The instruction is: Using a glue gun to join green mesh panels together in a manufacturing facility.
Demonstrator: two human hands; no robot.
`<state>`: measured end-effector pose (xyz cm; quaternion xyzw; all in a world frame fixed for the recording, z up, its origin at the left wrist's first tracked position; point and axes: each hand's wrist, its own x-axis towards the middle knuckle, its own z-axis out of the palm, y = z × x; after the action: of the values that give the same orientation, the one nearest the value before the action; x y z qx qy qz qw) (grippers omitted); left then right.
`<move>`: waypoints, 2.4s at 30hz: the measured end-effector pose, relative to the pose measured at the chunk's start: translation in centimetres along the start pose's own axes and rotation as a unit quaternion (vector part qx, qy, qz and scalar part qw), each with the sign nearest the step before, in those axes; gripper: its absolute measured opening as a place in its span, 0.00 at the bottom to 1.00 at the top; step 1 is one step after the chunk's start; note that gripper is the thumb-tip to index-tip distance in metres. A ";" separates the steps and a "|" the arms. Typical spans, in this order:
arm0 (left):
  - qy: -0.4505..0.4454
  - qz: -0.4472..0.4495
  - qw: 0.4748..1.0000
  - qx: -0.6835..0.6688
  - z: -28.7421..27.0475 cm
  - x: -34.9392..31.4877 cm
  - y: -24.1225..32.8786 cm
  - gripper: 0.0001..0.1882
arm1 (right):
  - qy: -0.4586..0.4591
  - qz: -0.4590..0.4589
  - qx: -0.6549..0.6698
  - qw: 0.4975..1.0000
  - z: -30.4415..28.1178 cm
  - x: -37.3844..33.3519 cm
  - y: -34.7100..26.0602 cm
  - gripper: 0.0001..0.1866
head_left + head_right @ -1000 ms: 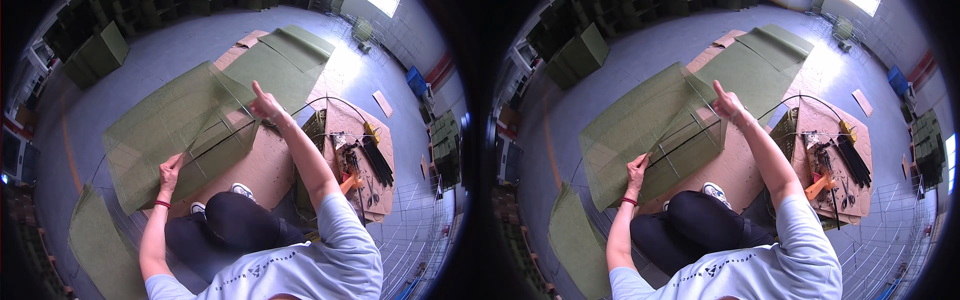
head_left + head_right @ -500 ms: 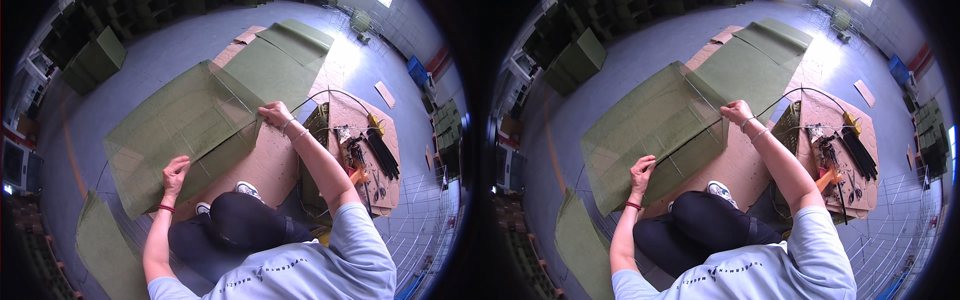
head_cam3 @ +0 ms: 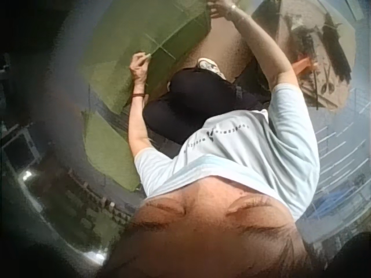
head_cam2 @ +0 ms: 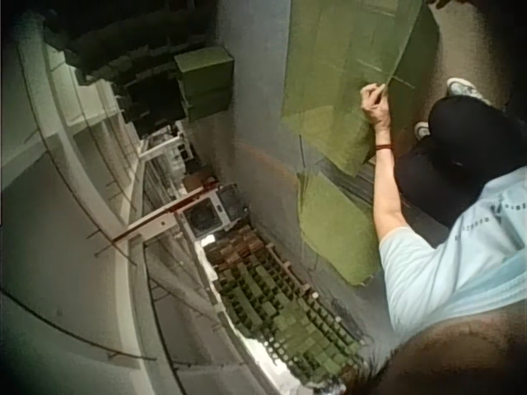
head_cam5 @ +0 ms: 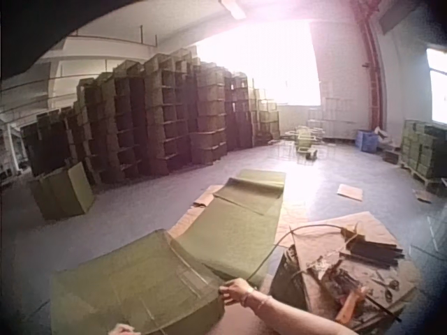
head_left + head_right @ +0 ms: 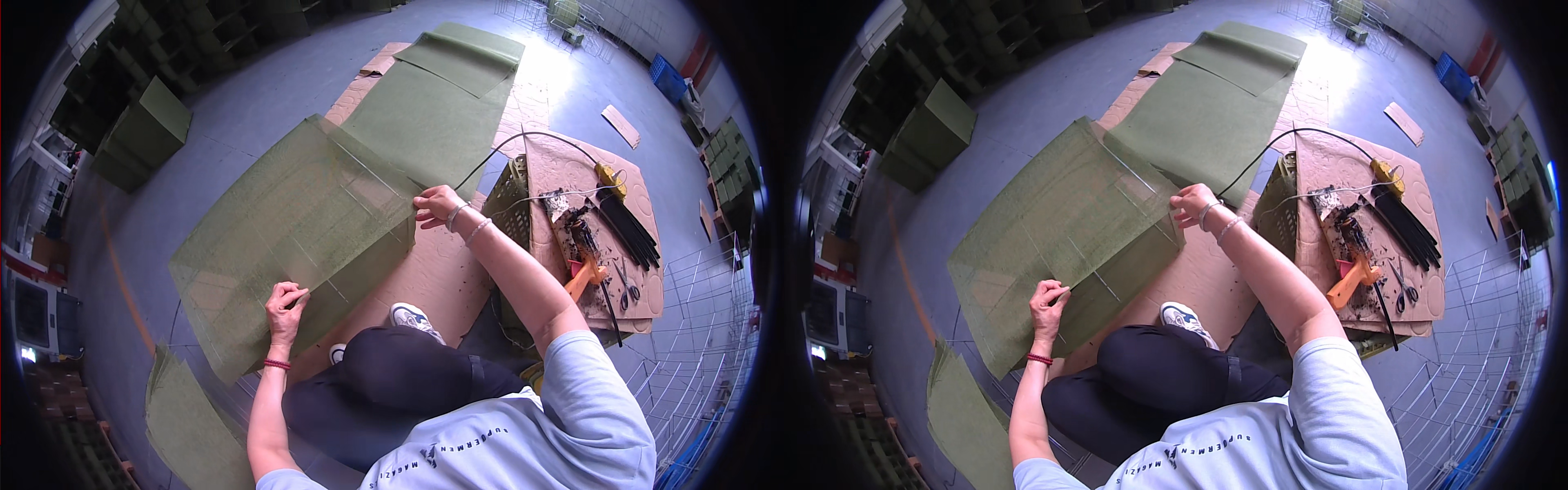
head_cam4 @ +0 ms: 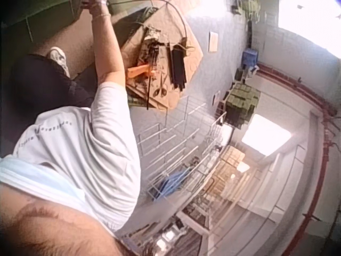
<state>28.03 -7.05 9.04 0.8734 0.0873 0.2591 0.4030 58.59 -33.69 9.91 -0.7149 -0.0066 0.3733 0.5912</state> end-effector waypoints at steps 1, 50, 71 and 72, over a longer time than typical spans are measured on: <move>0.000 -0.002 1.000 0.001 0.0 0.1 -0.1 0.10 | 0.010 -0.005 0.003 1.000 0.1 0.1 0.3 0.19; 0.002 0.069 0.993 0.098 0.7 -0.4 1.5 0.11 | 0.188 -0.166 0.010 0.968 1.9 0.6 4.4 0.13; 0.006 0.076 0.991 0.108 0.7 -0.5 1.2 0.11 | 0.200 -0.210 0.042 0.956 2.7 2.0 6.9 0.14; 0.005 0.074 0.991 0.107 0.7 -0.4 1.2 0.11 | 0.197 -0.230 0.057 0.951 2.6 2.5 7.2 0.14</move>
<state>27.98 -8.46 9.41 0.9143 0.0521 0.2818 0.2863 55.83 -32.56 2.42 -0.7187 -0.0328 0.0787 0.6901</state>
